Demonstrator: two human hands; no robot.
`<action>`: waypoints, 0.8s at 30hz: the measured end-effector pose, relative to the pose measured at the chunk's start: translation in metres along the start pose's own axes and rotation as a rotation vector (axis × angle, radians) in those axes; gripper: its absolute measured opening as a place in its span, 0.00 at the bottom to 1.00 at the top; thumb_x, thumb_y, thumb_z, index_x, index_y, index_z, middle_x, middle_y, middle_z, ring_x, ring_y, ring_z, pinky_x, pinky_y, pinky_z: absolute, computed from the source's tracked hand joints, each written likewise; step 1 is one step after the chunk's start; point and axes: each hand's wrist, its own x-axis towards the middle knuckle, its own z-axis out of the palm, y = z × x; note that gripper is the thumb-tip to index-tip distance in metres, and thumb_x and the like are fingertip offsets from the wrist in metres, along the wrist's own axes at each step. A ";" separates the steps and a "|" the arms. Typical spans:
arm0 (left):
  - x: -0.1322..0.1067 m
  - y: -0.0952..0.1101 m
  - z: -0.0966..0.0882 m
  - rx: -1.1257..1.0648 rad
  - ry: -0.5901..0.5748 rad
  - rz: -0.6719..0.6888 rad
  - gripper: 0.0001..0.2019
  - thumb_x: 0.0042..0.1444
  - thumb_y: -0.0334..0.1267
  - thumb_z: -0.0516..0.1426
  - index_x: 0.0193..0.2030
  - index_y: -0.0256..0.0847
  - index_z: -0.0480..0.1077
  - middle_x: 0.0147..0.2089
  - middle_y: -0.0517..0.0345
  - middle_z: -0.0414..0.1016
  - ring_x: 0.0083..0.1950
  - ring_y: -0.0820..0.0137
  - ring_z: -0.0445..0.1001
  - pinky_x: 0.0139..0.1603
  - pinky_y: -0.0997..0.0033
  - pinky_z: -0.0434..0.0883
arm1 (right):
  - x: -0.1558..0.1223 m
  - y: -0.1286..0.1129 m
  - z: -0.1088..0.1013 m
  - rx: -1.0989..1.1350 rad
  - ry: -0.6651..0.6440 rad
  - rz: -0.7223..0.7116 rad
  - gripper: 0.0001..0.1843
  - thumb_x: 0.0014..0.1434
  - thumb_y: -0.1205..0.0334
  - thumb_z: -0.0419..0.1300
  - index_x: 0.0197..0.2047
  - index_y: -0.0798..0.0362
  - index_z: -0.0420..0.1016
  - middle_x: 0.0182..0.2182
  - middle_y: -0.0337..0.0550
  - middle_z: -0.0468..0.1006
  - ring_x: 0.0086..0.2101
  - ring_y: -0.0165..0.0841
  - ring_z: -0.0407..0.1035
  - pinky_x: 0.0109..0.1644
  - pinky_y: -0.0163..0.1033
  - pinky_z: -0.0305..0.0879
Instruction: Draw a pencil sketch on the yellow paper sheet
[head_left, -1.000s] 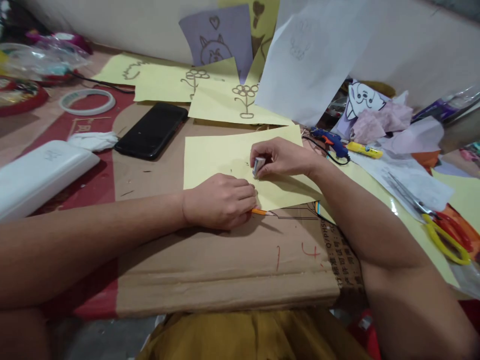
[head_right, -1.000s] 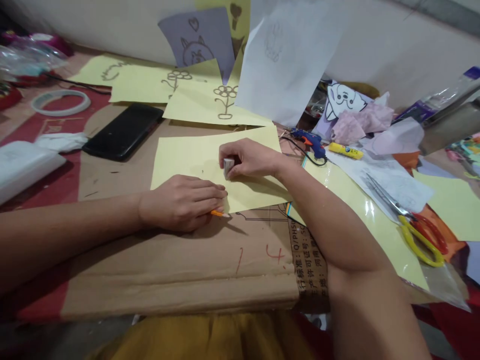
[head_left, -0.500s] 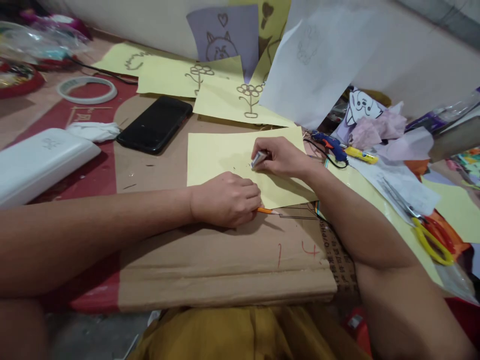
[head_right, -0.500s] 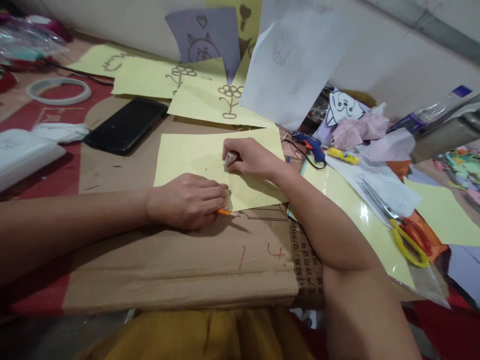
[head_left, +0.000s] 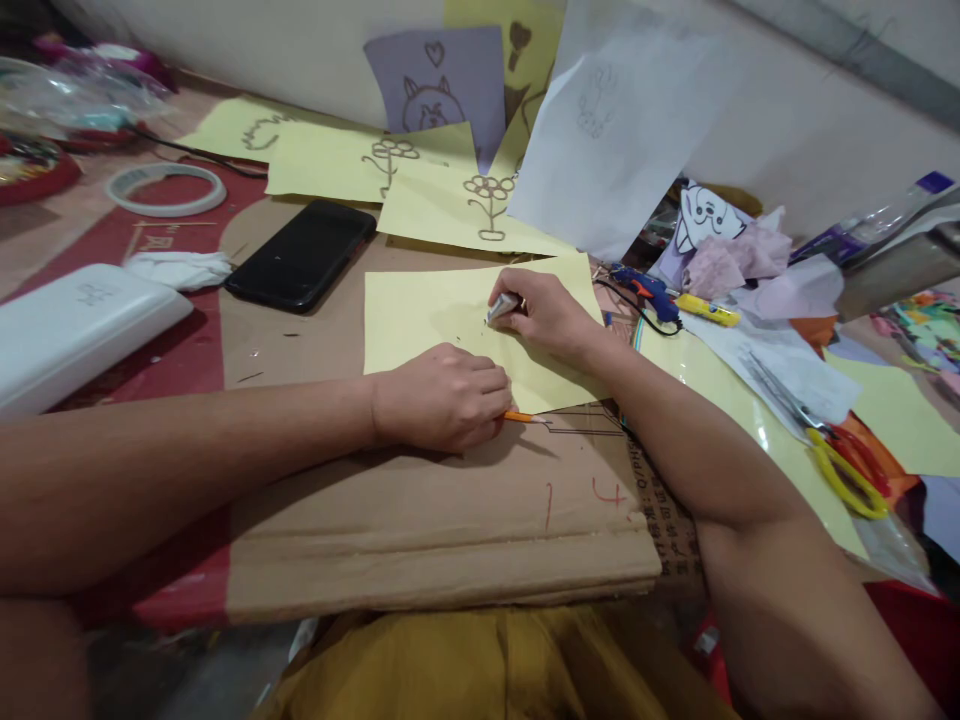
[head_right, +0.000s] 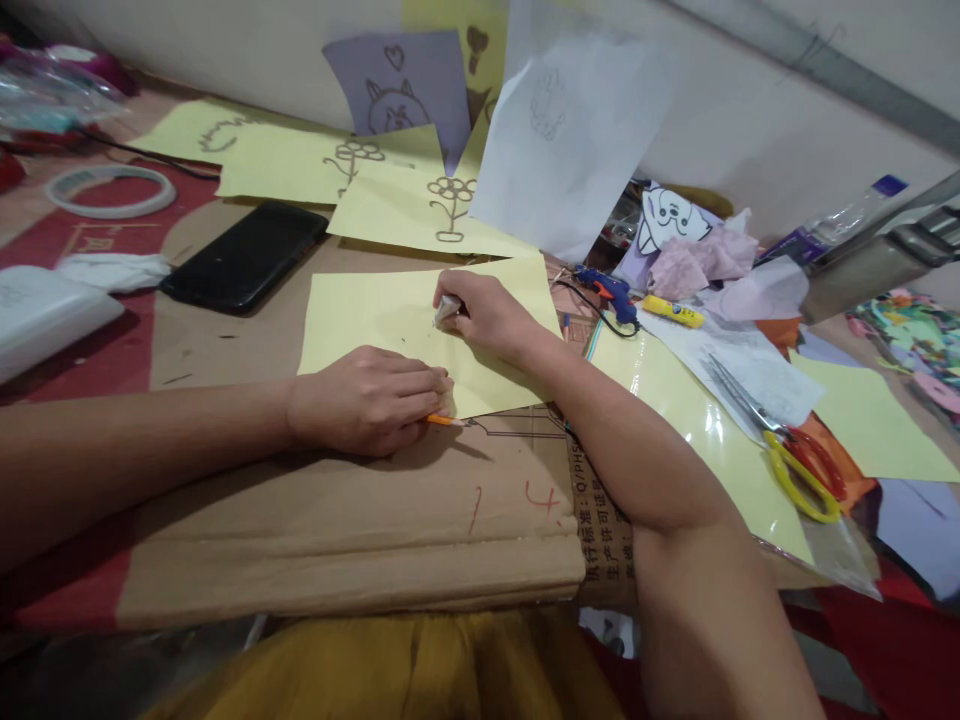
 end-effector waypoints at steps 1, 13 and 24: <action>0.000 0.000 0.000 0.006 0.002 -0.004 0.14 0.66 0.34 0.50 0.37 0.40 0.76 0.39 0.54 0.83 0.38 0.68 0.80 0.34 0.71 0.73 | 0.000 0.001 0.001 0.018 0.045 0.006 0.08 0.51 0.71 0.65 0.35 0.52 0.73 0.31 0.37 0.76 0.33 0.30 0.66 0.36 0.36 0.61; -0.001 -0.001 0.000 -0.041 0.016 -0.007 0.13 0.66 0.35 0.51 0.37 0.40 0.76 0.39 0.54 0.83 0.39 0.68 0.81 0.36 0.72 0.74 | 0.001 0.001 0.002 -0.016 0.000 -0.001 0.07 0.51 0.70 0.65 0.34 0.52 0.73 0.32 0.37 0.77 0.34 0.31 0.67 0.38 0.37 0.61; 0.000 0.000 0.000 -0.048 0.010 -0.034 0.14 0.65 0.35 0.50 0.37 0.40 0.77 0.39 0.55 0.83 0.39 0.69 0.80 0.37 0.72 0.75 | 0.000 0.000 -0.011 0.042 -0.278 0.021 0.09 0.50 0.66 0.68 0.35 0.52 0.74 0.31 0.37 0.79 0.34 0.32 0.69 0.38 0.37 0.63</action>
